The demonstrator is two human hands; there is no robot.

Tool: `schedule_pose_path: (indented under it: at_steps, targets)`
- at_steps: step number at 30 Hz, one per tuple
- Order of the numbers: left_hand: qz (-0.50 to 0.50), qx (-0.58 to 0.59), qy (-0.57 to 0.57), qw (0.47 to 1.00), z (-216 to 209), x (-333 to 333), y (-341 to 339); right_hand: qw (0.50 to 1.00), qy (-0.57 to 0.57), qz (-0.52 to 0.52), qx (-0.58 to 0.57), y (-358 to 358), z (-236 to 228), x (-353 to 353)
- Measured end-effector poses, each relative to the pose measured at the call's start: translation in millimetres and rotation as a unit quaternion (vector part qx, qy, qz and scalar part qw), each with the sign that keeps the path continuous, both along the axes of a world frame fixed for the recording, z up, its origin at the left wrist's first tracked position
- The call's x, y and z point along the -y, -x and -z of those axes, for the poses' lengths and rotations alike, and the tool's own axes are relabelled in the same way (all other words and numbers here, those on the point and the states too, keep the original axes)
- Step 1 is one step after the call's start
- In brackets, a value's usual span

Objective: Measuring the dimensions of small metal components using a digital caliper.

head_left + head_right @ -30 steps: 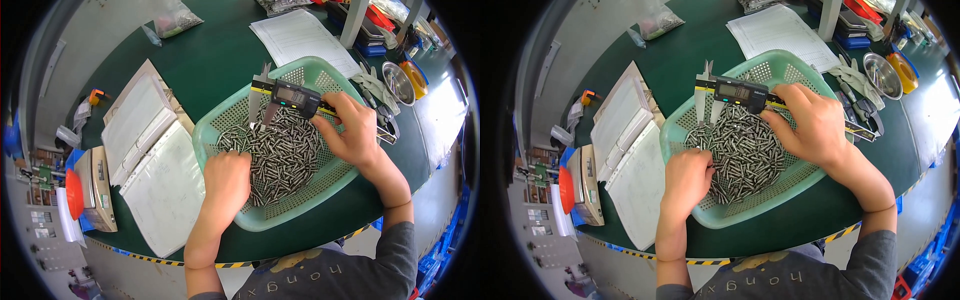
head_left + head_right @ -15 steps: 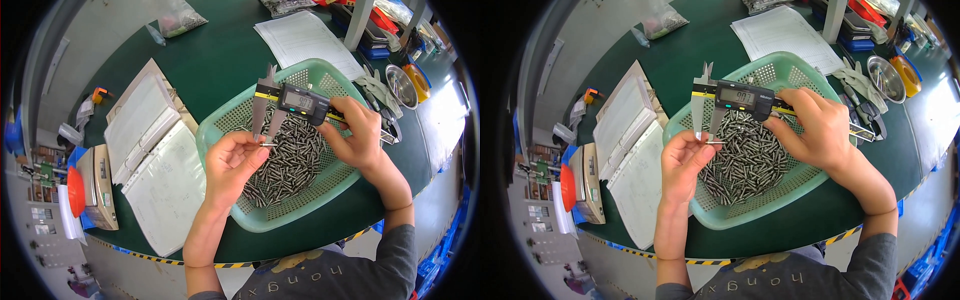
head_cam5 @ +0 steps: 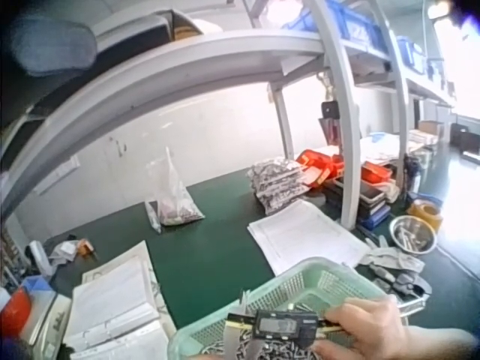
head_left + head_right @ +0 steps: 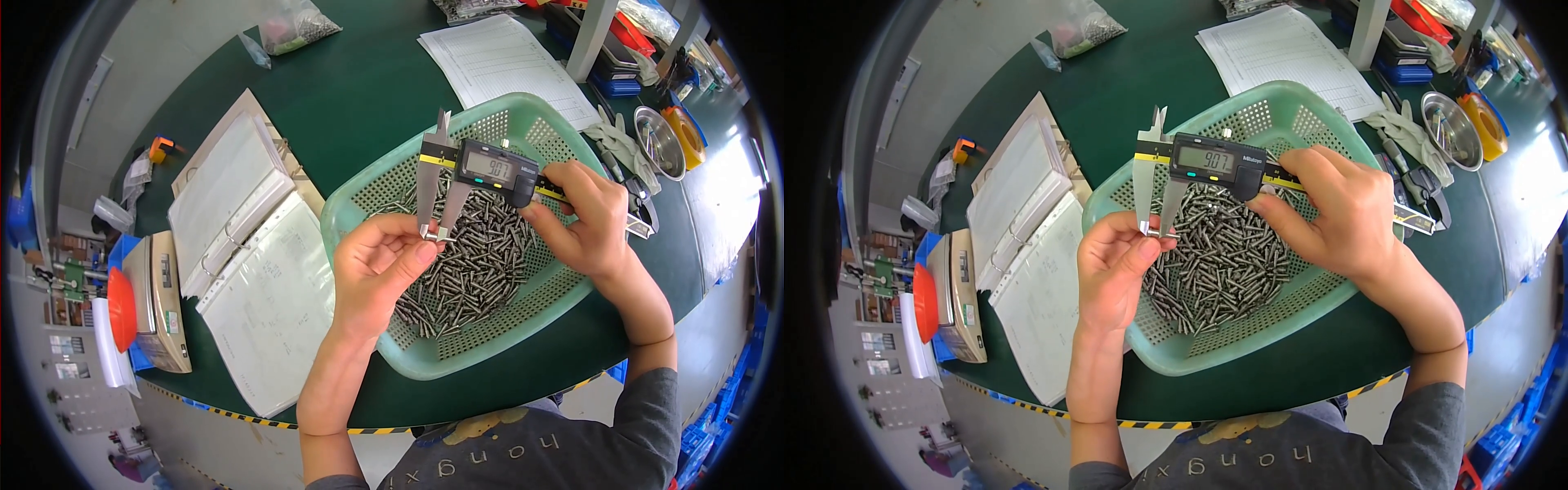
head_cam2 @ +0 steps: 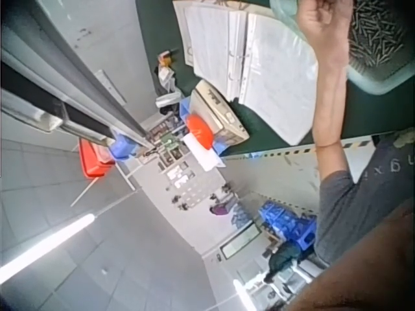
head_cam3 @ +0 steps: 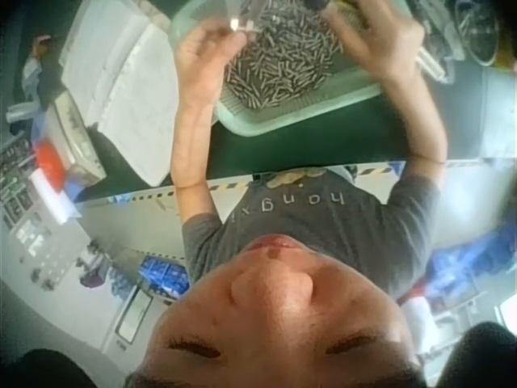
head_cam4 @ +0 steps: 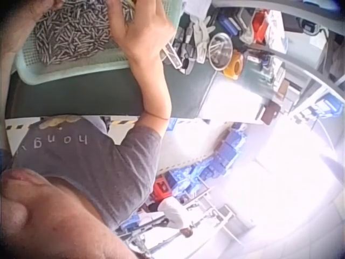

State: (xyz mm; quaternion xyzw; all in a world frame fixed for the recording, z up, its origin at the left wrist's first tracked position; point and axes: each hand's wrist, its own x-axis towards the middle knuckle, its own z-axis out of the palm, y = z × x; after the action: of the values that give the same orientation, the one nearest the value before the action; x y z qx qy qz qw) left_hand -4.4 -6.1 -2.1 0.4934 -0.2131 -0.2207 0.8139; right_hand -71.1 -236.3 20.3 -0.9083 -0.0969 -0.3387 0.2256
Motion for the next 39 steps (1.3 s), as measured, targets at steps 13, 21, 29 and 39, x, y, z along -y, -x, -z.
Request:
schedule_pose_path:
  at_steps: [13,21,29,39]
  targets:
    - [0.001,0.487,-0.629,0.607,-14.5,3.5,24.7,1.000,0.013,0.012,0.006,0.5,2.3,0.6]
    - [0.014,0.527,-0.587,0.614,-0.9,5.3,24.0,0.998,-0.012,0.055,-0.010,-1.5,4.0,-1.1]
    - [-0.020,0.274,-0.489,0.828,-16.7,2.1,9.1,0.999,-0.010,0.040,0.001,-0.9,5.6,-0.2]
    - [-0.100,0.068,-0.150,0.981,-10.0,-5.2,-0.6,0.999,-0.021,0.021,0.021,-1.4,4.3,-0.8]
